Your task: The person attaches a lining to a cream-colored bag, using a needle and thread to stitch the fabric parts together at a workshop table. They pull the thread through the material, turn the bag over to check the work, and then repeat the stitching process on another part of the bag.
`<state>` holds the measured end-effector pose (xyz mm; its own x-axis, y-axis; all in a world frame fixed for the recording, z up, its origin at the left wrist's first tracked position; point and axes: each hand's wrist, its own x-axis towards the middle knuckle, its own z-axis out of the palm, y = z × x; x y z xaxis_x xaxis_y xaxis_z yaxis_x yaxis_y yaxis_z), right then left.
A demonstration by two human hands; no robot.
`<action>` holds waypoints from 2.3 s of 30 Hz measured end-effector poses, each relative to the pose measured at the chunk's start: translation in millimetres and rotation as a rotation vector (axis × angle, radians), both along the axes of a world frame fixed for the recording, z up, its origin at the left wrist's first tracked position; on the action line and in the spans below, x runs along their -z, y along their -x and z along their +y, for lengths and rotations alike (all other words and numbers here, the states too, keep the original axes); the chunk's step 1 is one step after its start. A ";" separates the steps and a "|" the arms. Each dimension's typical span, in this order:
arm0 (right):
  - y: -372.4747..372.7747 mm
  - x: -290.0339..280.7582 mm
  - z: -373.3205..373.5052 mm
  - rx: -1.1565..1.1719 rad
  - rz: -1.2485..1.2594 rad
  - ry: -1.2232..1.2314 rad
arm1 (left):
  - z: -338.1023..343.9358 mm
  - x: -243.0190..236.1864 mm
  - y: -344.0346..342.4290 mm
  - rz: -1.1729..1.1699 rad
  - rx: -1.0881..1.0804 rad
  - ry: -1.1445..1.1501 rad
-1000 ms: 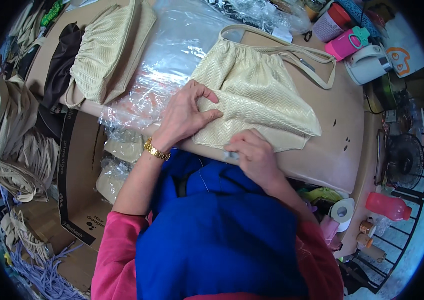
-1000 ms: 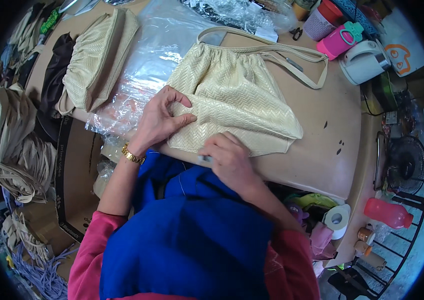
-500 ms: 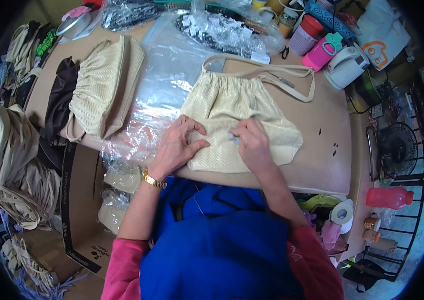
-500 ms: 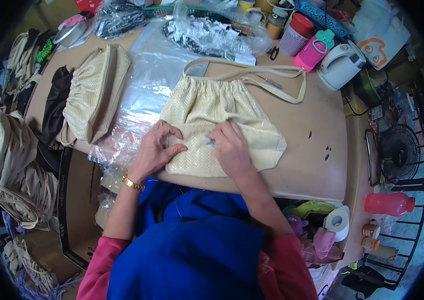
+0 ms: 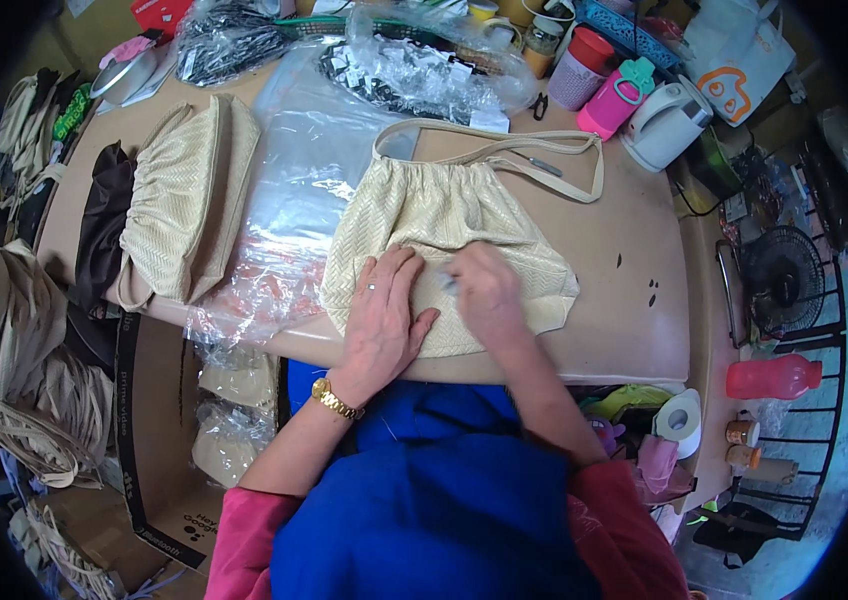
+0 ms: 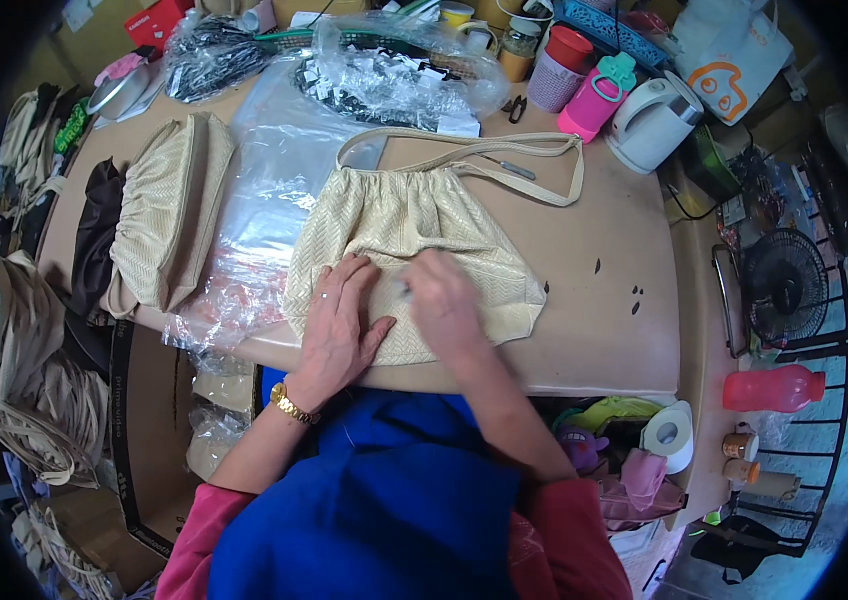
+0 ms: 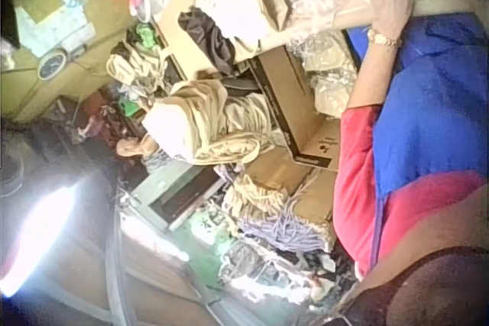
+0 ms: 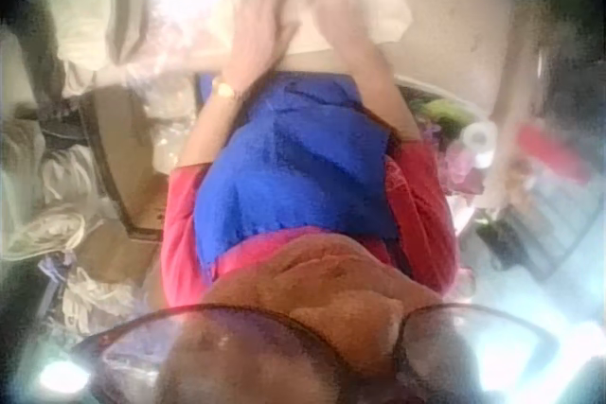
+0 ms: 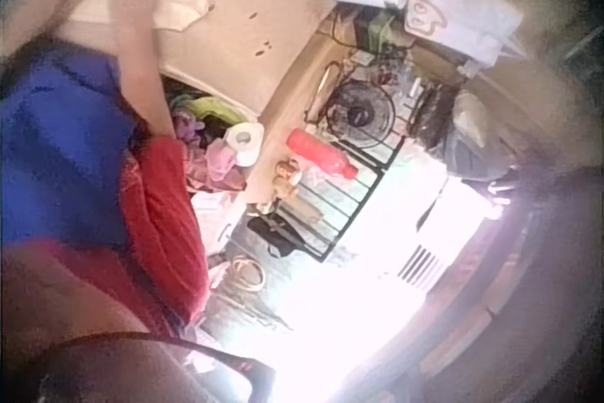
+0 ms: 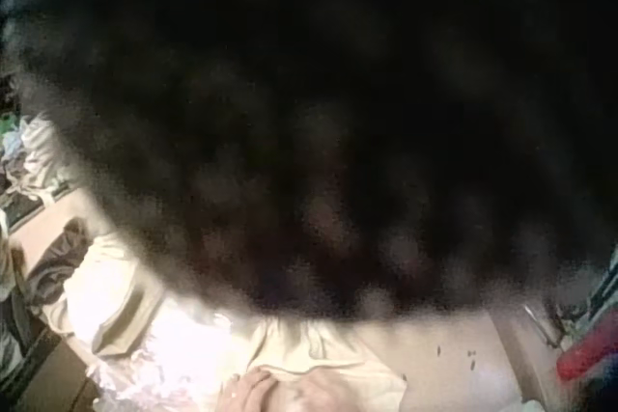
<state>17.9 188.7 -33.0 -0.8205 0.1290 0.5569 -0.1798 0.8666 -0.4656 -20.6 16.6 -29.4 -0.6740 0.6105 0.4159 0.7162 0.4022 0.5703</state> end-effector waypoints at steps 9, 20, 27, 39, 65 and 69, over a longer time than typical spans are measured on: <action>-16.7 4.2 -29.1 -0.103 -0.087 0.074 | 2.3 -2.9 -6.4 0.120 -0.039 0.036; 76.1 -101.8 173.6 0.242 -0.021 0.046 | -41.6 -10.9 9.7 -0.190 -0.231 -0.175; -28.5 -98.1 182.0 -0.002 -0.953 0.474 | -91.7 8.3 3.5 -0.577 -0.168 -0.421; -119.2 -46.4 143.1 0.120 -0.755 0.677 | -108.0 -44.1 -13.8 -0.243 0.061 0.184; 69.9 -233.7 362.1 -0.055 0.287 1.138 | -39.1 -40.1 65.4 -0.750 0.129 -0.080; 44.3 -291.1 351.4 -0.129 0.132 0.814 | -13.2 -41.1 56.3 -0.717 0.216 -0.132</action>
